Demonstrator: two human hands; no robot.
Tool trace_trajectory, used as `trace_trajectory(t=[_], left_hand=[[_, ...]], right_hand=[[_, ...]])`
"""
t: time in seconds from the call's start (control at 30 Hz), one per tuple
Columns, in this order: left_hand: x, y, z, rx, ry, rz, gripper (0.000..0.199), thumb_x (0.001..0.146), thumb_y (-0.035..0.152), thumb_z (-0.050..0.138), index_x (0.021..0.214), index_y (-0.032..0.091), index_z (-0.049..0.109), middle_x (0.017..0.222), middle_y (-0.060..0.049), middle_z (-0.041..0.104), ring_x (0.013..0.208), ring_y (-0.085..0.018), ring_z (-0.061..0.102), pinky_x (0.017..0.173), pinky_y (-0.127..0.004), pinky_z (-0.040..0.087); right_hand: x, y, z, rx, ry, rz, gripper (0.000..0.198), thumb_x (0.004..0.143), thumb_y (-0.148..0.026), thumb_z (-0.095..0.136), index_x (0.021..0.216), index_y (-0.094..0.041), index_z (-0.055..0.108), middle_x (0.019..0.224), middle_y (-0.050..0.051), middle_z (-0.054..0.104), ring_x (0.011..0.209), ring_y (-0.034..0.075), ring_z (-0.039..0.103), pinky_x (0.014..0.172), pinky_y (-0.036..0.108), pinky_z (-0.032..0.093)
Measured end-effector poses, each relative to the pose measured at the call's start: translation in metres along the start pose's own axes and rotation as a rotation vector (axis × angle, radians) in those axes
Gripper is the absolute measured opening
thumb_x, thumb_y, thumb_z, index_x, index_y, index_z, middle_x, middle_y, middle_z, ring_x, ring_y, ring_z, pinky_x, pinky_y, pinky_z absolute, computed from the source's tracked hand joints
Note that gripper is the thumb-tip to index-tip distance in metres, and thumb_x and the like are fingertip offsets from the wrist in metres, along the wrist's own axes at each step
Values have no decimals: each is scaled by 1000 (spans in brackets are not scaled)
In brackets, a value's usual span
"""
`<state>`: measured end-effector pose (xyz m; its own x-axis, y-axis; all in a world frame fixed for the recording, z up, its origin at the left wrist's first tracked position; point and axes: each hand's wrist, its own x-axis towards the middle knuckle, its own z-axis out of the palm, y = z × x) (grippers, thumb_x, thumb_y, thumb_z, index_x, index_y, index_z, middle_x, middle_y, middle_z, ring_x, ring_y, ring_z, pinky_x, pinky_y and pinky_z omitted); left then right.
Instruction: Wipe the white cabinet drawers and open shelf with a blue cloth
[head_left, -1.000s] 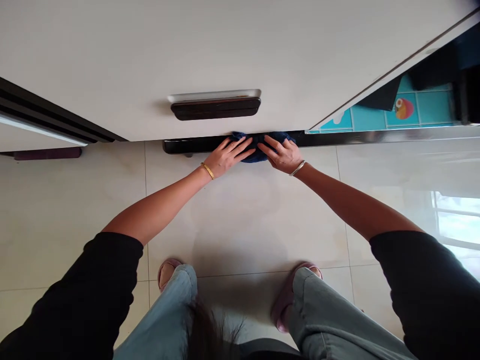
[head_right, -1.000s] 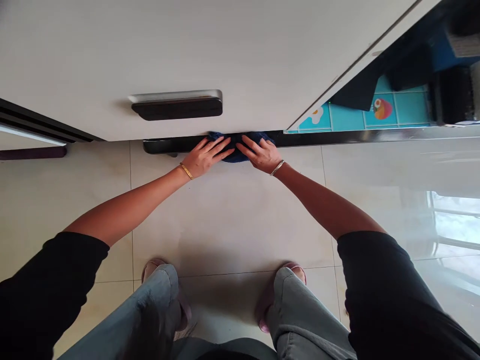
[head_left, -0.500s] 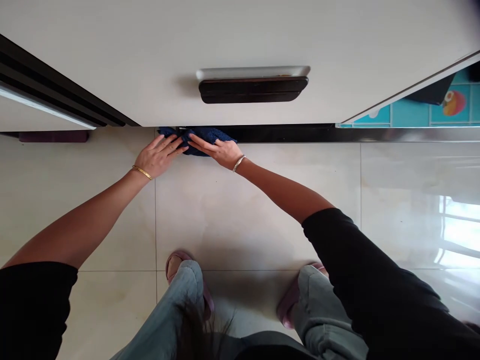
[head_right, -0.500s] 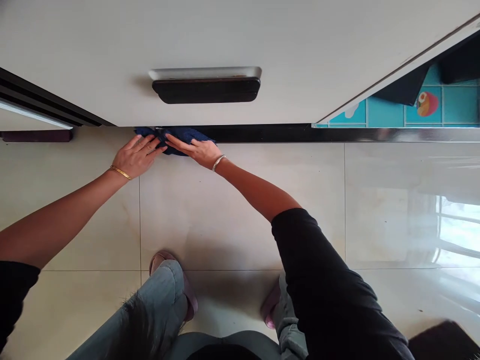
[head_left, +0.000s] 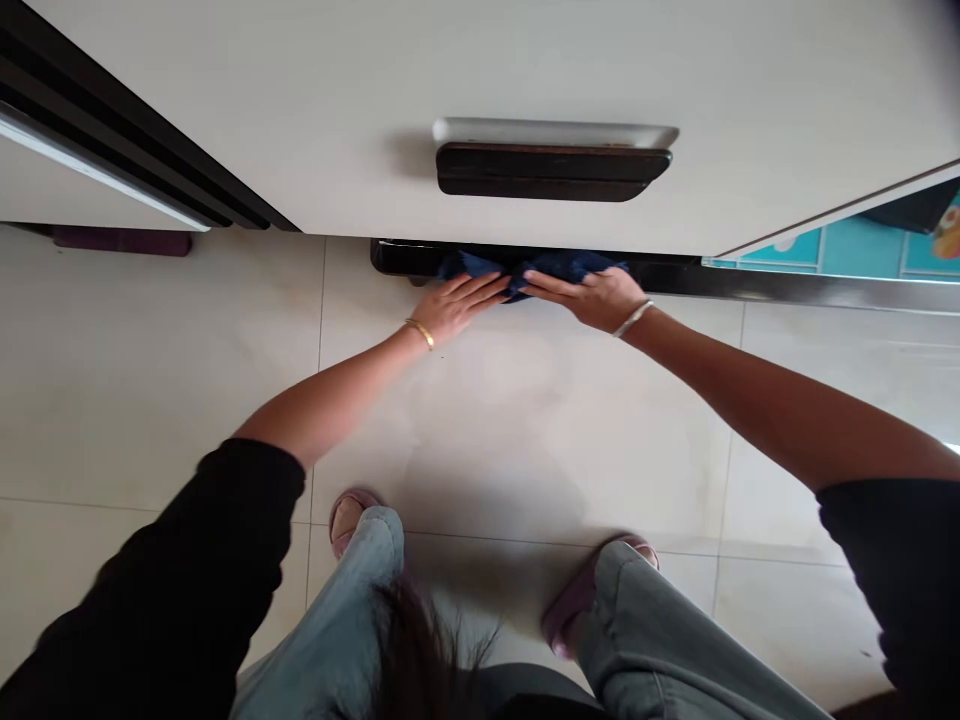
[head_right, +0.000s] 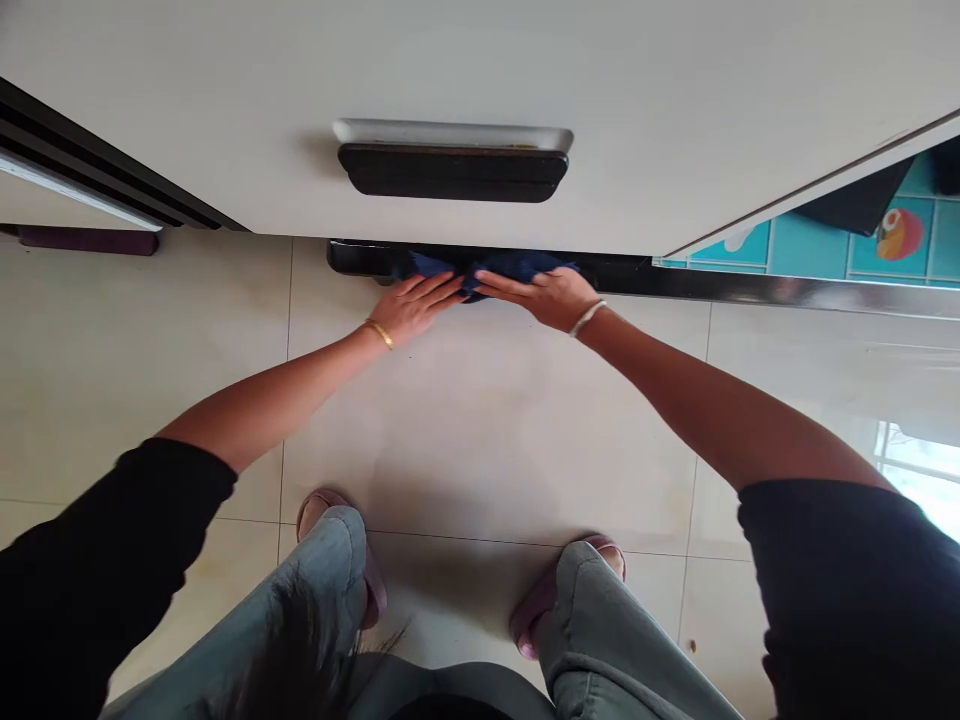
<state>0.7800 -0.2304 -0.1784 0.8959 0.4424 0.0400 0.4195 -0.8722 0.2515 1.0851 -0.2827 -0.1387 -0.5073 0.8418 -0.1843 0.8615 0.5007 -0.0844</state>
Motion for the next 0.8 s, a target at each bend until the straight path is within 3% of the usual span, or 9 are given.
trace_trajectory(t=[0.13, 0.27, 0.47, 0.6, 0.8], left_hand=[[53, 46, 18, 89, -11, 55, 78, 94, -2, 29, 166, 26, 23, 171, 3, 32, 160, -9, 21, 134, -38, 24], [70, 61, 15, 164, -38, 99, 80, 91, -3, 32, 166, 23, 22, 173, 2, 26, 161, -9, 18, 134, -36, 22], [39, 17, -9, 166, -124, 159, 80, 91, -5, 26, 165, 23, 24, 170, 3, 34, 159, -4, 20, 132, -31, 23], [-1, -21, -27, -21, -133, 99, 71, 96, 0, 21, 161, 24, 37, 165, -2, 43, 156, -8, 31, 132, -35, 25], [-63, -69, -52, -216, -101, -46, 56, 103, 18, 32, 152, 36, 50, 160, 0, 52, 150, -17, 46, 129, -44, 30]], right_hand=[[-55, 52, 19, 46, -38, 155, 62, 103, -23, 17, 145, -39, 59, 143, 13, 66, 61, 12, 50, 65, 46, 36], [-79, 61, 27, 45, 3, 218, 61, 102, -21, 21, 143, -39, 62, 140, 13, 69, 63, 13, 54, 70, 46, 37], [-48, 14, 23, -5, 49, 146, 64, 99, -15, 33, 153, -45, 47, 150, 1, 63, 68, 17, 54, 73, 43, 44], [-6, -24, 15, 6, 58, 81, 70, 99, -10, 31, 157, -48, 38, 155, -5, 58, 70, 17, 55, 74, 42, 46], [54, -79, 19, 69, 158, -11, 78, 95, -3, 29, 162, -45, 29, 157, -6, 55, 78, 17, 60, 79, 40, 51]])
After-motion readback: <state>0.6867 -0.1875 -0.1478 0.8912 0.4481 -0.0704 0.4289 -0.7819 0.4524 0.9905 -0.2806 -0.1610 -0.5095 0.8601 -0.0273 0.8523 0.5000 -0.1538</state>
